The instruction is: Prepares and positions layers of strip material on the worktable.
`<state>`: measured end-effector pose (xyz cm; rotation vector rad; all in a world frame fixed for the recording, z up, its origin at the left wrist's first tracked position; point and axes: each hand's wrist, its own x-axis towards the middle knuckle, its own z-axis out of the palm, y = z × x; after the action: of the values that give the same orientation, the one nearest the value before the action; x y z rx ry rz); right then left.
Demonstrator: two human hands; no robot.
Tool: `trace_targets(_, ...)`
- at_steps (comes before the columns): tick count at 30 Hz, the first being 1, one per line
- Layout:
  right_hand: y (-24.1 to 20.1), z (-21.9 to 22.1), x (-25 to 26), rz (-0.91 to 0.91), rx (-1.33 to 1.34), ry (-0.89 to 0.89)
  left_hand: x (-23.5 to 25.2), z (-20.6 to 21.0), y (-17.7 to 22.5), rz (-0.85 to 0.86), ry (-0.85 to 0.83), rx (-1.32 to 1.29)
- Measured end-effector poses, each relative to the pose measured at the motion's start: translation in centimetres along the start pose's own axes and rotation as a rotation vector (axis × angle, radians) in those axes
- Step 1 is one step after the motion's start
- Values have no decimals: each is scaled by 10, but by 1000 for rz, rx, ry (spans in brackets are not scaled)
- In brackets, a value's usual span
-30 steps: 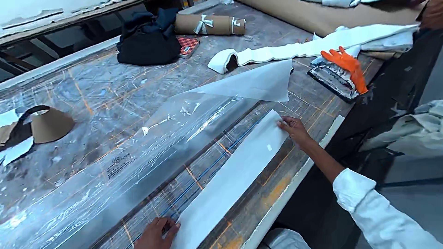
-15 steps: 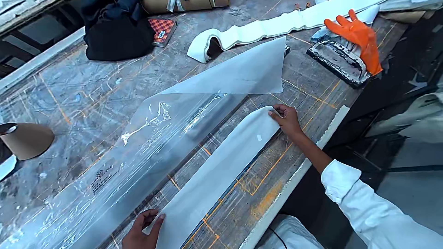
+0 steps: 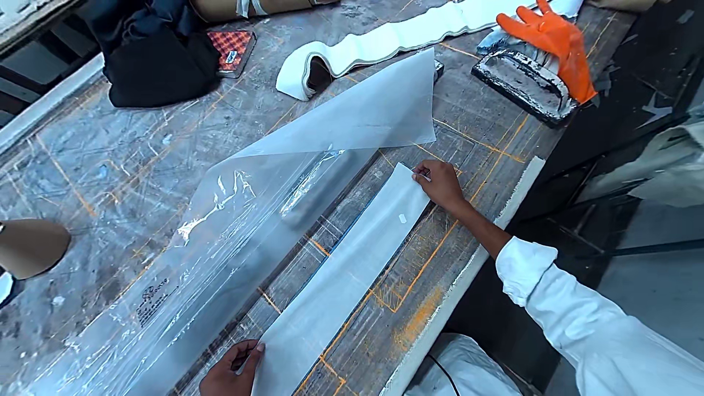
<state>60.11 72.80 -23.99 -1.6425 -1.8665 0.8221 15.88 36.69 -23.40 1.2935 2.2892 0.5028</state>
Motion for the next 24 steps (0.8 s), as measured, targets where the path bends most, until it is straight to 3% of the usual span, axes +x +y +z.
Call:
trace_targets(15,3,-2,3,45,-48,17,10,2,5,-42,-24,-6)
trace_targets(20,6,-17,-11,73,-45,-28,-4,-1,13,198,86,254)
trace_targets(24,15,-25,-21,92,-36,-30,-31,31,59,415,-8,119)
